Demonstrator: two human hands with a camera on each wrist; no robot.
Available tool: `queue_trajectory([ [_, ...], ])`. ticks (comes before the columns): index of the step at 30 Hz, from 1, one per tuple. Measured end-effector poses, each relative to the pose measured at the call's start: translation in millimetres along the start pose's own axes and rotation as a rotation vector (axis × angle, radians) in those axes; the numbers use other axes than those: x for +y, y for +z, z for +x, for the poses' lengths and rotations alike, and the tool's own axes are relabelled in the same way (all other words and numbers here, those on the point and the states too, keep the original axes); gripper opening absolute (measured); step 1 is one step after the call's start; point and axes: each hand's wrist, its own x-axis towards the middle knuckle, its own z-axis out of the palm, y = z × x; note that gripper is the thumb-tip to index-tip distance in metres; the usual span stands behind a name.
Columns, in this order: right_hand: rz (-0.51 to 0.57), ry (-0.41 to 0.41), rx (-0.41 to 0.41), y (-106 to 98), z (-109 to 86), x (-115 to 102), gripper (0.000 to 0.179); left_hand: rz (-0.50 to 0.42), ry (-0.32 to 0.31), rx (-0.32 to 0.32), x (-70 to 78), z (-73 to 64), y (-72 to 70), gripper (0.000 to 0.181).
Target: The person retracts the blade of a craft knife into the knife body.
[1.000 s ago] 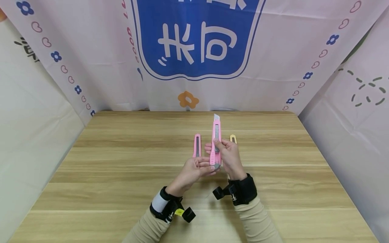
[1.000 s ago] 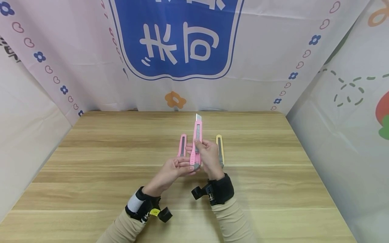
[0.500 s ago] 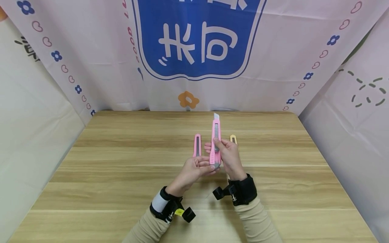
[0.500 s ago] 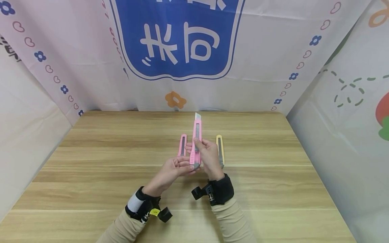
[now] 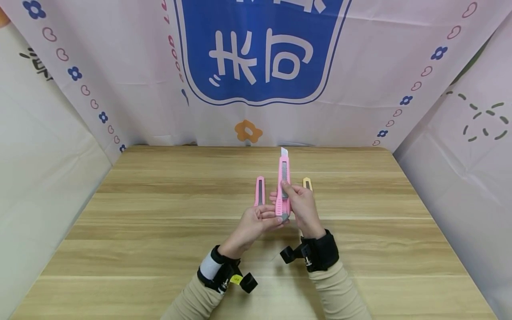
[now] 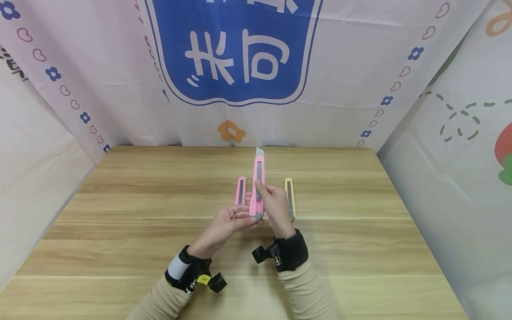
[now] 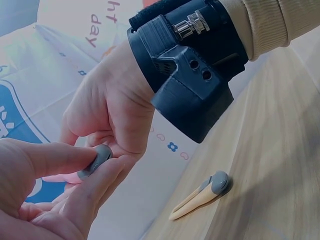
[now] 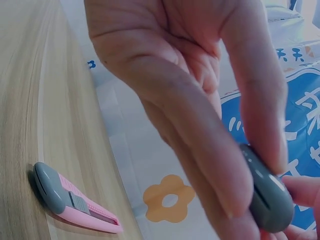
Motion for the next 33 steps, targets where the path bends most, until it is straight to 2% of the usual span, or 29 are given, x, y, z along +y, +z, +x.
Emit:
queue_trajectory([
  [13,0.037,-0.053,0.025,2.3,-1.3,-0.5,0.039,-0.011,0.009,-0.005,1.4,-0.7,0.1,0.041],
  [21,0.087,-0.096,0.003,1.8,-1.5,1.4,0.035,-0.012,-0.011,0.005,1.5,-1.1,0.8,0.041],
  [33,0.116,-0.149,-0.02,1.0,-1.7,3.6,0.035,-0.012,-0.006,-0.003,0.7,-2.1,1.6,0.041],
])
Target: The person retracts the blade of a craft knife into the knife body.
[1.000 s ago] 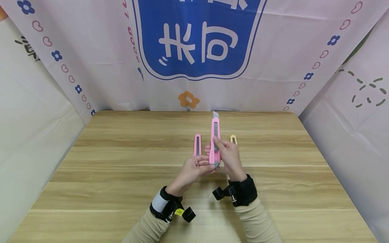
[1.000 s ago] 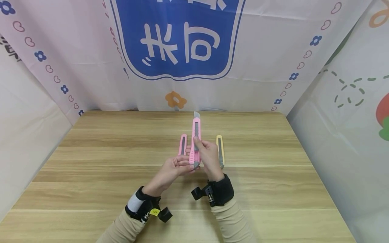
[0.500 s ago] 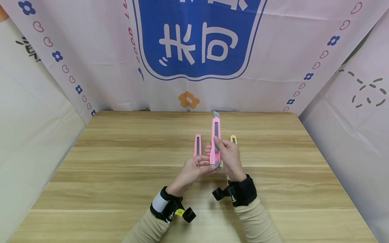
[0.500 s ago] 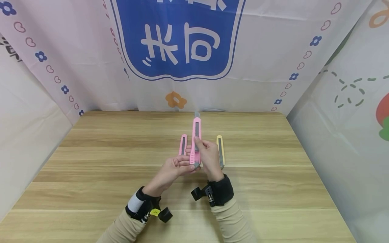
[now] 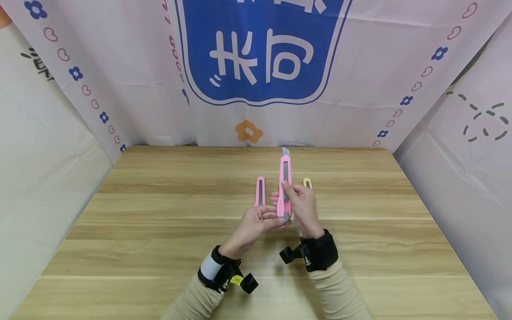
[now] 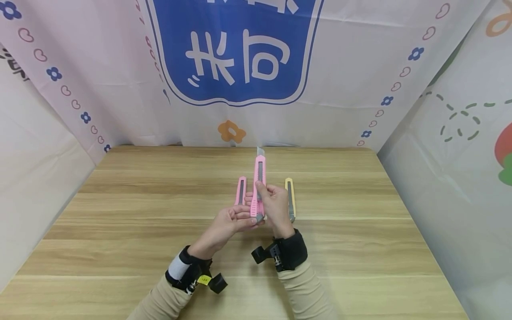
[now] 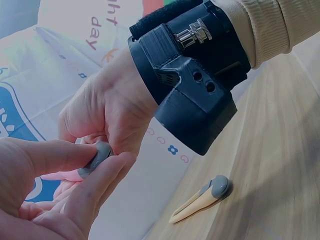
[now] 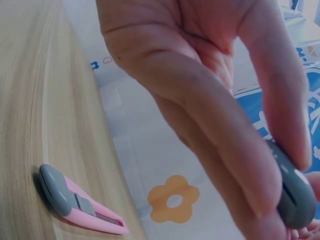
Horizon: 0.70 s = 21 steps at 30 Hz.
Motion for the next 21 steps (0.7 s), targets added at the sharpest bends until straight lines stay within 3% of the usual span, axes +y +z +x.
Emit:
queue_trajectory([
  [14,-0.055,0.013,-0.02,-1.6,-1.7,-1.9,0.033,0.003,0.009,-0.009,0.4,0.5,-0.6,0.038],
  [21,-0.028,0.004,-0.034,-1.3,-1.4,-1.3,0.034,0.01,0.006,-0.003,0.6,0.2,-0.8,0.038],
])
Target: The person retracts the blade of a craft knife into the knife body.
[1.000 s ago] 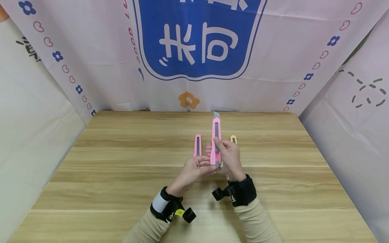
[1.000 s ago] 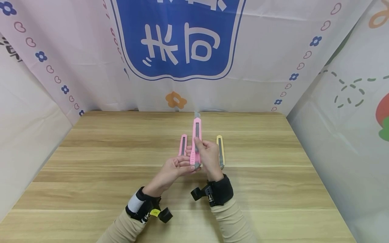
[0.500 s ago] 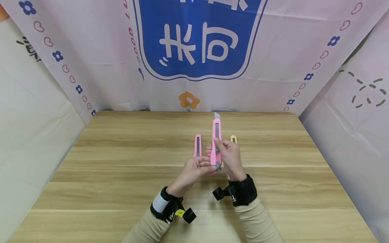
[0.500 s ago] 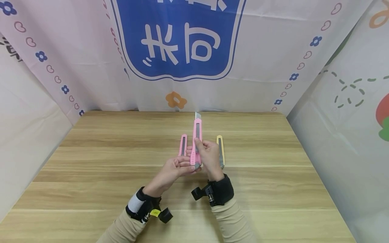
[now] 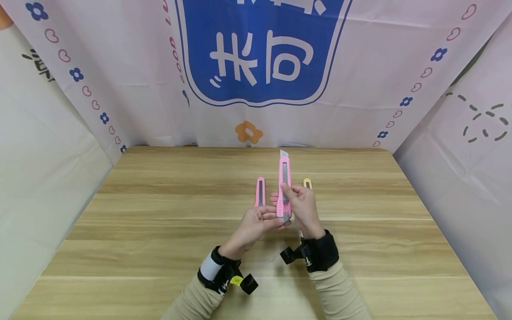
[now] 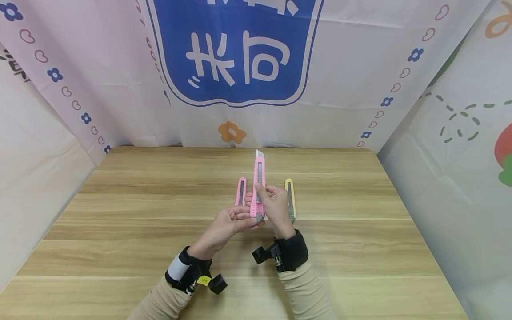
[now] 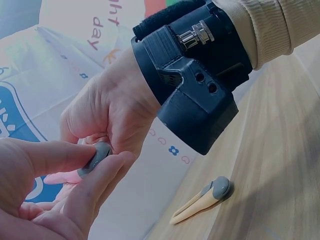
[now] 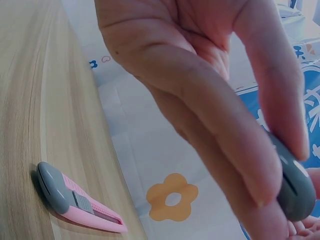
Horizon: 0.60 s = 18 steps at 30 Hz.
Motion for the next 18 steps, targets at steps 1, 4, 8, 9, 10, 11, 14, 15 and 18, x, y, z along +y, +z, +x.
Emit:
queue_trajectory([
  [1,0.004,0.001,0.0,-0.2,0.1,0.0,0.034,-0.001,-0.003,-0.001,0.0,0.2,0.3,0.038],
  [4,0.009,0.003,-0.001,-0.9,0.5,0.0,0.034,0.007,0.002,-0.001,-1.0,0.5,0.3,0.038],
  [8,0.007,0.0,-0.006,-1.3,0.7,0.2,0.033,0.002,0.004,-0.004,-1.7,0.7,0.1,0.038],
  [9,0.001,-0.001,-0.005,-1.5,0.7,0.2,0.033,-0.001,0.003,-0.006,-1.5,0.8,0.2,0.038],
  [10,-0.005,0.0,-0.006,-1.6,0.8,0.2,0.033,-0.006,0.002,-0.008,-1.3,0.9,0.1,0.039],
  [11,-0.01,0.002,-0.007,-1.7,0.9,0.4,0.032,-0.01,0.001,-0.009,-1.2,1.0,0.0,0.039],
  [14,-0.031,0.011,-0.007,-2.4,1.3,0.6,0.031,-0.022,0.001,-0.017,-1.1,1.5,-0.6,0.04],
  [15,-0.035,0.015,-0.006,-2.6,1.4,0.7,0.03,-0.024,0.001,-0.017,-1.2,1.6,-0.9,0.041],
  [18,-0.043,0.028,-0.003,-2.9,2.2,0.5,0.03,-0.021,0.002,-0.021,-1.8,2.0,-1.7,0.041],
])
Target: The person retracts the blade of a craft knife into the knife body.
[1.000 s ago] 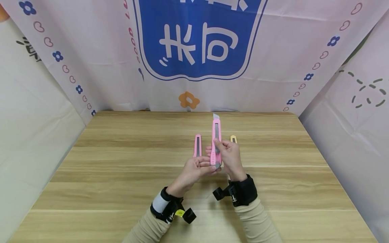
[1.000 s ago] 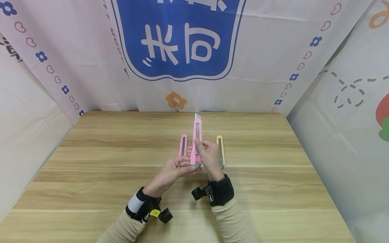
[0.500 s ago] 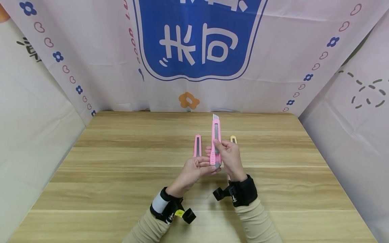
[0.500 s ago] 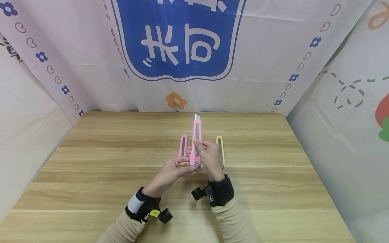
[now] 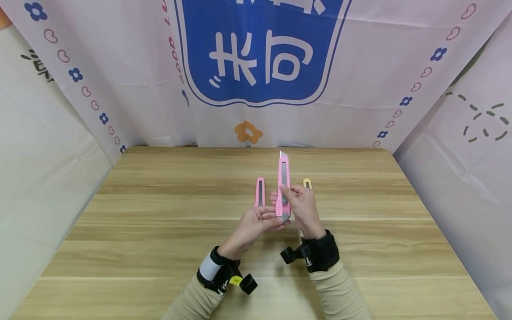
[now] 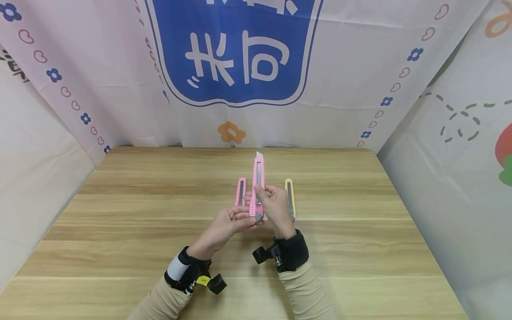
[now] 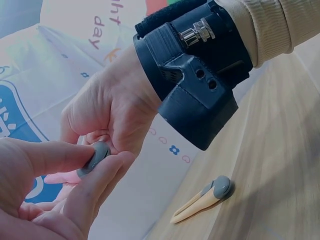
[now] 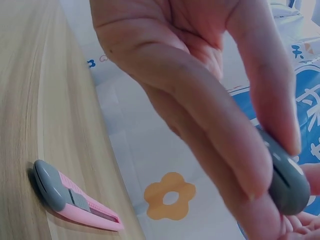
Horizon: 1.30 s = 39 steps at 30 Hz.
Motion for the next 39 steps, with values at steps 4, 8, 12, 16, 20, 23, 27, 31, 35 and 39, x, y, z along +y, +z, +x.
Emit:
queue_trajectory([
  [4,0.001,0.007,0.007,0.2,0.9,-0.8,0.03,0.012,0.013,-0.004,-0.8,0.1,-0.7,0.04],
  [8,0.006,0.001,0.003,-0.2,1.2,-1.4,0.031,0.018,0.021,-0.004,-1.2,0.2,-0.9,0.04],
  [12,0.008,0.001,-0.011,-0.9,0.9,-1.8,0.032,0.022,0.024,-0.01,-0.9,-0.4,-1.2,0.039],
  [16,0.001,0.012,-0.014,-1.7,-0.7,-3.4,0.032,0.029,0.027,-0.014,-0.9,-0.9,-1.4,0.038],
  [20,-0.015,0.023,-0.009,-1.5,-1.8,-5.5,0.033,0.031,0.024,-0.007,-0.4,-1.2,-0.8,0.037],
  [23,0.002,0.038,-0.004,-0.8,-1.5,-5.9,0.034,0.033,0.028,0.004,0.7,-1.2,0.0,0.036],
  [27,0.035,0.074,0.01,0.7,-0.8,-5.2,0.035,0.034,0.03,0.024,0.8,-0.5,1.0,0.036],
  [31,0.036,0.085,0.029,3.4,-0.2,-3.5,0.037,0.024,0.024,0.045,0.5,-0.4,2.1,0.036],
  [35,0.02,0.057,0.045,5.2,0.4,-1.2,0.038,0.007,0.019,0.055,1.3,-0.8,3.3,0.036],
  [39,0.005,0.026,0.044,5.4,0.9,0.7,0.036,-0.001,0.02,0.057,1.7,-0.9,3.6,0.036],
])
